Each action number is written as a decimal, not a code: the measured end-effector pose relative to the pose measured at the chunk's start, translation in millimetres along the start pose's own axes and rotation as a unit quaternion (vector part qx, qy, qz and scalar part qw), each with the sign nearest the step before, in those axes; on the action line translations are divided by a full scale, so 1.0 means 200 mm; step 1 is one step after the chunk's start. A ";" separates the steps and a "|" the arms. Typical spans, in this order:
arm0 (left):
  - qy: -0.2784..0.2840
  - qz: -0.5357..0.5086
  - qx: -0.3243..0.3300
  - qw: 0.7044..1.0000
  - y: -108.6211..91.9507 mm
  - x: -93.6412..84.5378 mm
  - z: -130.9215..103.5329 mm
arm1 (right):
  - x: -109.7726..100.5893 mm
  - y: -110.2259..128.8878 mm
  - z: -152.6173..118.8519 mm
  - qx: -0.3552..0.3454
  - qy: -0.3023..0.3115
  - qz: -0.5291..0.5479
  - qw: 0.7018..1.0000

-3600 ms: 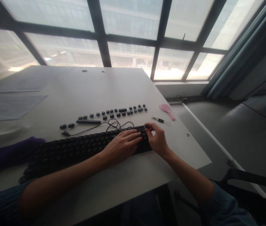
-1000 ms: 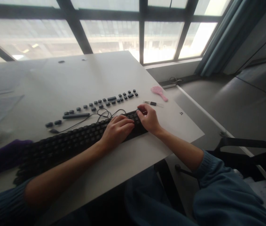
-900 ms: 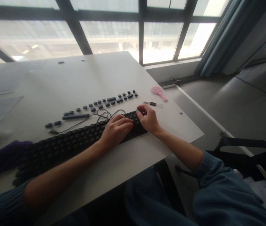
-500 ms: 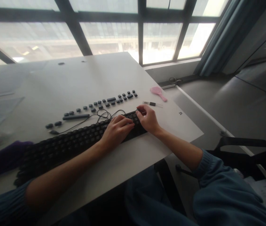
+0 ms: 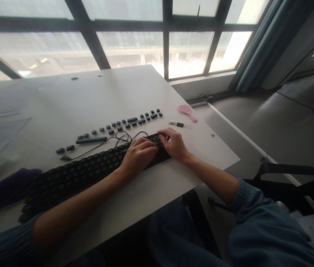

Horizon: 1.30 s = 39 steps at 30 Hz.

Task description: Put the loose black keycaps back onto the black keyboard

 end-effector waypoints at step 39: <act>0.018 -0.014 -0.083 0.996 0.08 -0.18 -0.01 | -0.08 -0.07 0.03 0.036 -0.061 0.114 0.991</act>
Point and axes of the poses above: each hand's wrist, its own z-axis towards the middle knuckle, its own x-axis out of the palm, y = z × x, the point moved 7 cm from there along z, towards the middle knuckle, and after that the axes turned 2 degrees about y, right-handed, at the moved point
